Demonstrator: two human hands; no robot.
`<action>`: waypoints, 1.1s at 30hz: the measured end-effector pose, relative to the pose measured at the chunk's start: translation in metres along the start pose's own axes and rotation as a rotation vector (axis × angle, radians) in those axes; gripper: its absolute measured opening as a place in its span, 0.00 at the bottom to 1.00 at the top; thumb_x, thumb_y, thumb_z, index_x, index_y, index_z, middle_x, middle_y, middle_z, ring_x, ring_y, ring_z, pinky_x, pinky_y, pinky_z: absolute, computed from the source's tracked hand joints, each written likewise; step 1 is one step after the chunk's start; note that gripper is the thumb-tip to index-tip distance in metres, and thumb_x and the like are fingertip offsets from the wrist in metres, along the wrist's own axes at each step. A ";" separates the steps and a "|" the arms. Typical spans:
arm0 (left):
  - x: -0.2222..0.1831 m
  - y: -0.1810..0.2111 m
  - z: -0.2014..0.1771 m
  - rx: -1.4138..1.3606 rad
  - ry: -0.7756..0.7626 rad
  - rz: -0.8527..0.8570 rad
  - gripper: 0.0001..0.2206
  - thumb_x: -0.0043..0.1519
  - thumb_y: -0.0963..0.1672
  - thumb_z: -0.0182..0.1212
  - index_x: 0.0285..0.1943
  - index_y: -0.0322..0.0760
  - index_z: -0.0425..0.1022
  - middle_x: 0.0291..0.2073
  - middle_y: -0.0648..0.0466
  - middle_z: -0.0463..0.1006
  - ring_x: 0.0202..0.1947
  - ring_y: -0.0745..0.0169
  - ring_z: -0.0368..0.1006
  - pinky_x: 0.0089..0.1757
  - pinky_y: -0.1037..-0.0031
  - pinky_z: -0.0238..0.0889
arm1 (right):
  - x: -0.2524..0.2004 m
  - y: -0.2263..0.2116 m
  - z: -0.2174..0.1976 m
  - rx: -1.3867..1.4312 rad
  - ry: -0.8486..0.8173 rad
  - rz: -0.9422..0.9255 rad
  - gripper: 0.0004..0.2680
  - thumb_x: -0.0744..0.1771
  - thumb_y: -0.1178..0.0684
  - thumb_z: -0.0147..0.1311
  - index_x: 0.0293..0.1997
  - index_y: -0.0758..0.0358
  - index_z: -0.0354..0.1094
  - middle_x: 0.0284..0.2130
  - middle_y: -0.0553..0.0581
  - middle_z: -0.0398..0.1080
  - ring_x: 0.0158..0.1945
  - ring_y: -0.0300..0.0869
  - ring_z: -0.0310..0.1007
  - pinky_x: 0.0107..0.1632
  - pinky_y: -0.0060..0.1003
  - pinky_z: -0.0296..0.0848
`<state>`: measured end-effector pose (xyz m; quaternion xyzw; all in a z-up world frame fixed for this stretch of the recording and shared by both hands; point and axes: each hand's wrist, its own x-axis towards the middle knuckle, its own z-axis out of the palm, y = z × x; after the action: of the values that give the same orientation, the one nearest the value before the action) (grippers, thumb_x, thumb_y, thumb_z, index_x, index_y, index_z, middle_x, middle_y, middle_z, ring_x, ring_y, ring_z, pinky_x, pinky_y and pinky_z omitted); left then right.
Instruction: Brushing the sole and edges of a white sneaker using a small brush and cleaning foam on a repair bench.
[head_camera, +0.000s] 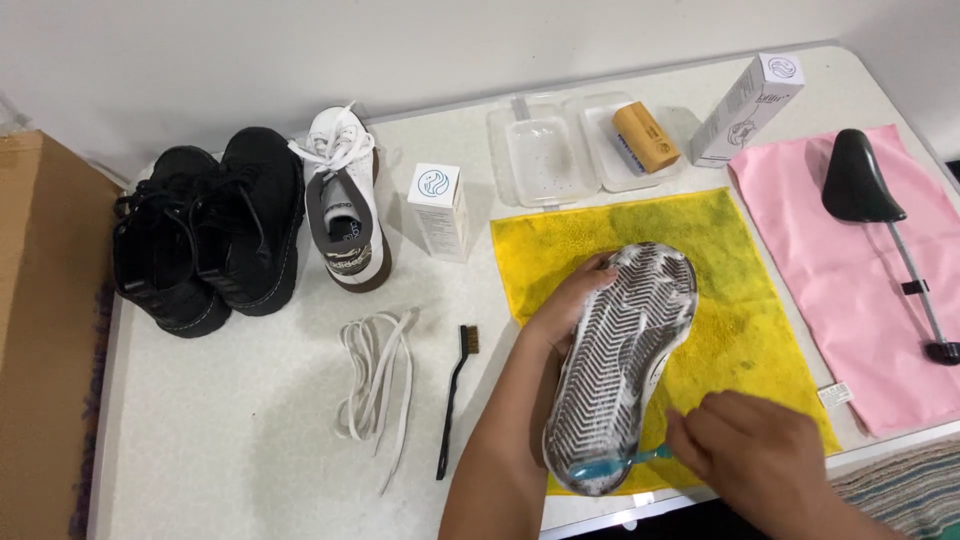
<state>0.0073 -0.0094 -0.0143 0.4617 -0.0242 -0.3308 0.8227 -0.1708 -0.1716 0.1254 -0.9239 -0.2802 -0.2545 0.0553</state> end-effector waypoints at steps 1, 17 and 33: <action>-0.001 0.003 0.001 0.003 -0.004 -0.001 0.28 0.61 0.51 0.58 0.70 0.36 0.64 0.57 0.44 0.75 0.53 0.49 0.74 0.53 0.64 0.67 | -0.013 0.017 0.021 -0.003 0.002 0.003 0.17 0.66 0.52 0.58 0.14 0.53 0.55 0.14 0.49 0.54 0.16 0.39 0.57 0.19 0.36 0.56; 0.007 -0.008 -0.004 -0.108 -0.017 -0.001 0.30 0.59 0.49 0.61 0.70 0.35 0.63 0.60 0.43 0.73 0.55 0.47 0.73 0.55 0.62 0.67 | -0.051 0.032 0.055 -0.412 -0.730 0.499 0.23 0.68 0.25 0.36 0.20 0.46 0.66 0.19 0.41 0.67 0.28 0.39 0.75 0.25 0.39 0.64; 0.002 -0.005 -0.003 -0.031 -0.055 0.064 0.28 0.63 0.50 0.56 0.72 0.35 0.62 0.63 0.44 0.71 0.59 0.48 0.71 0.59 0.61 0.63 | -0.008 -0.004 -0.007 0.206 0.001 0.028 0.16 0.65 0.50 0.56 0.15 0.53 0.55 0.14 0.48 0.54 0.15 0.40 0.56 0.18 0.35 0.57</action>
<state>0.0072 -0.0100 -0.0203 0.4386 -0.0564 -0.3175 0.8388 -0.1816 -0.1740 0.1278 -0.9170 -0.2921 -0.2239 0.1538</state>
